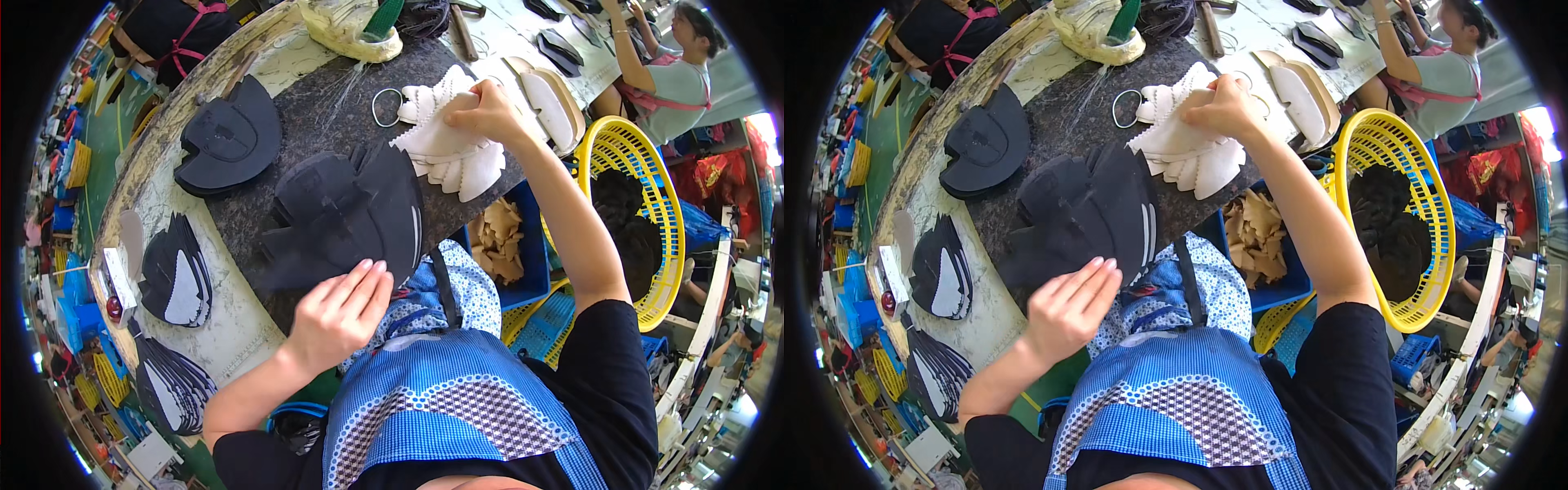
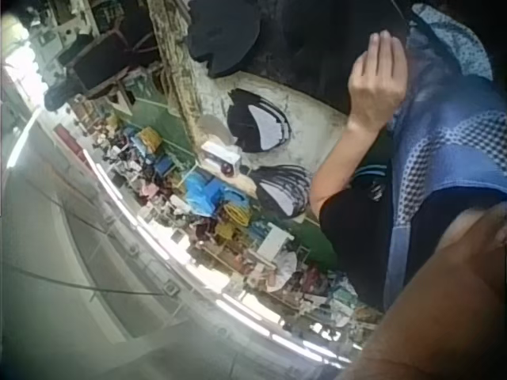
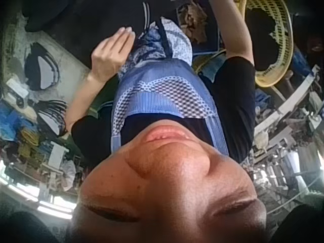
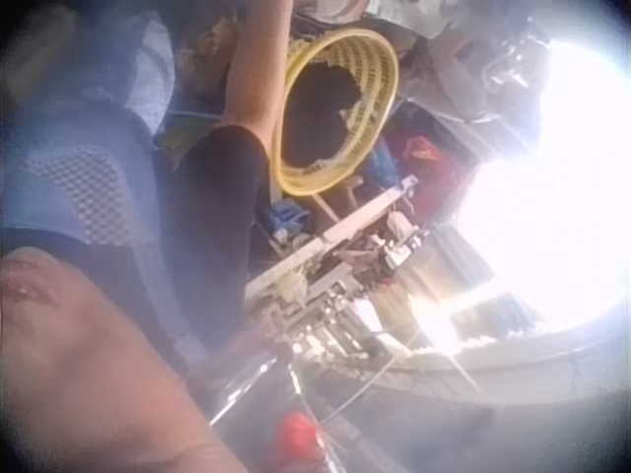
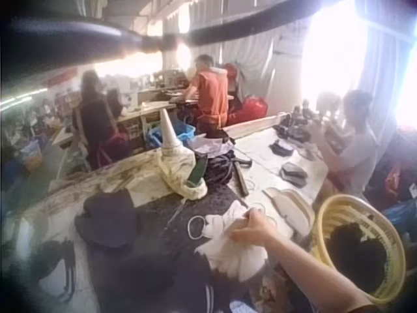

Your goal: The person peels the backing off padded inserts and adheres them onto shoe upper components by hand. They then apply glue using a brush and fold and press the material edges together.

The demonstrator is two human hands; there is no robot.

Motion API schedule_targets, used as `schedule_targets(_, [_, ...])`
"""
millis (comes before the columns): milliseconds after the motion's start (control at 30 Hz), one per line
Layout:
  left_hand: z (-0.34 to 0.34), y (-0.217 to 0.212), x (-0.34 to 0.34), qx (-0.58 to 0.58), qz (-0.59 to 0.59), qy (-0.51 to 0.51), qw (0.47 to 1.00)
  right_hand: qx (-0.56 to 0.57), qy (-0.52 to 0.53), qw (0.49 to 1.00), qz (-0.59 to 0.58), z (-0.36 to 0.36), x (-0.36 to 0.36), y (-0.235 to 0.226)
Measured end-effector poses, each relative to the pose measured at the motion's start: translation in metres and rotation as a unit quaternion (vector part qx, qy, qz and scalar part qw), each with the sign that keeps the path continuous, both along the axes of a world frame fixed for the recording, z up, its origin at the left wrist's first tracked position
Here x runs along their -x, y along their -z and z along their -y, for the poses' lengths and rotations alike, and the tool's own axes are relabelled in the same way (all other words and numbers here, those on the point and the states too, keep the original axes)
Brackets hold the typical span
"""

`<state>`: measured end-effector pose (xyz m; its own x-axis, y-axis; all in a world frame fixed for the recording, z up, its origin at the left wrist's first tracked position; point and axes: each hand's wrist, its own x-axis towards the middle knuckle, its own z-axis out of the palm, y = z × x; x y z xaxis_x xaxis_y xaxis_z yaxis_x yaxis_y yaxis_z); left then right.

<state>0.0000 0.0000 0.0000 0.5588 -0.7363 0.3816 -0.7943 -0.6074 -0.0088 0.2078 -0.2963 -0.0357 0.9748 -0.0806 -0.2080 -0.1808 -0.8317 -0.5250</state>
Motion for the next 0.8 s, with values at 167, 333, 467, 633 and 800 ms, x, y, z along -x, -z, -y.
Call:
schedule_targets(167, [0.002,0.005,0.002,0.124,-0.12,-0.024,0.985,-0.292,0.102,0.949,0.06,0.017,0.013,0.014])
schedule_targets(333, [-0.005,-0.008,-0.012,0.185,-0.255,-0.035,0.948,-0.531,0.189,0.826,-0.001,0.046,-0.001,0.007])
schedule_targets(467, [-0.005,-0.009,-0.018,0.234,-0.327,-0.06,0.914,-0.328,0.083,0.938,0.07,0.018,0.019,-0.001])
schedule_targets(633, [0.0,-0.006,-0.019,0.228,-0.29,-0.052,0.928,0.15,-0.022,0.969,0.193,0.006,0.026,0.005])
schedule_targets(800, [-0.003,-0.001,-0.02,0.249,-0.294,-0.037,0.922,-0.388,0.051,0.918,0.059,0.033,0.012,0.012])
